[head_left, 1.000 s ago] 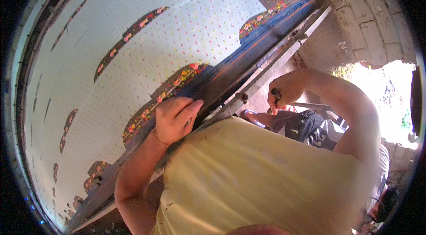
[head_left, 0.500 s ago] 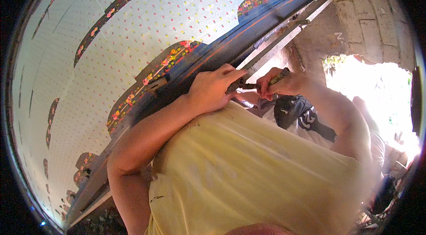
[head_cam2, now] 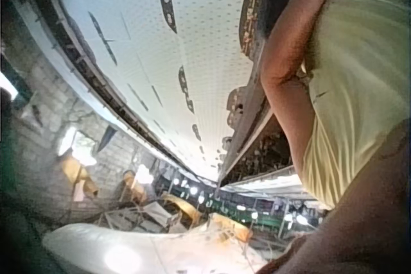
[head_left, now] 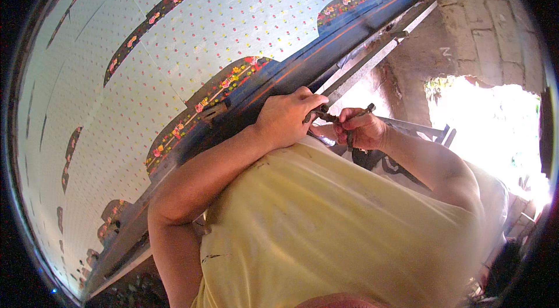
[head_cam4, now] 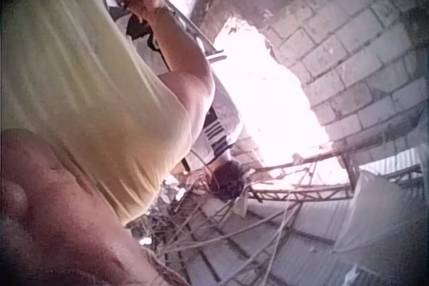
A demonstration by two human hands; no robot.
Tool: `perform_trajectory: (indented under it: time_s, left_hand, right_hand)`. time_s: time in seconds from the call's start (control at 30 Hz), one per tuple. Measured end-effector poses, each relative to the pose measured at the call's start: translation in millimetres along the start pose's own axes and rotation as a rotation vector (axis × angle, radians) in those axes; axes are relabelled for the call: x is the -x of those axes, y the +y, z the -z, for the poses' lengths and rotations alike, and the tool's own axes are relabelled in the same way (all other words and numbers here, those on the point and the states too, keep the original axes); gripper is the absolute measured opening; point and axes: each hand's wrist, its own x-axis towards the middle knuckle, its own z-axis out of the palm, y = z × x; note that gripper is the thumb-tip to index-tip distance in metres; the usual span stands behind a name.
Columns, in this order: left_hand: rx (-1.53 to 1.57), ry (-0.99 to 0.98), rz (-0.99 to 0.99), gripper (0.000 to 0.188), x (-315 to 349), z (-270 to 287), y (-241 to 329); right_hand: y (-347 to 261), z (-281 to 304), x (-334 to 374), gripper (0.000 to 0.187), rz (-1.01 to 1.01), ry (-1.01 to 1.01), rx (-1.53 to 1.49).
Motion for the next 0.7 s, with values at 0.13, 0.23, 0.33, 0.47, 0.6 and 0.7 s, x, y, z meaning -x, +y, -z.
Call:
perform_trajectory:
  time_s: [0.13,0.23,0.33,0.47,0.6,0.7]
  left_hand:
    - [-0.023,-0.024,-0.004,0.039,-1.0,0.3,-0.4]
    - [-0.028,-0.061,0.004,0.036,-2.8,2.5,1.5]
    - [-0.033,-0.097,0.023,0.035,-3.4,5.8,0.5]
    - [-0.051,-0.083,-0.007,0.039,-4.3,1.7,4.9]
    - [-0.028,-0.047,-0.011,0.04,-2.7,7.3,3.5]
    - [-0.02,-0.035,-0.055,0.043,-2.9,1.5,2.1]
  right_hand:
    - [4.5,-8.0,-1.9,0.019,-0.004,0.007,0.011]
    - [13.3,-10.6,-3.2,0.026,-0.091,0.092,-0.111]
    - [17.9,-27.4,-2.9,0.044,-0.193,0.161,-0.242]
    - [40.2,-36.6,6.1,0.044,-0.138,0.099,-0.315]
    - [42.0,-44.2,8.1,0.038,-0.053,0.11,-0.237]
    - [59.1,-44.1,5.2,0.028,0.179,0.262,0.066]
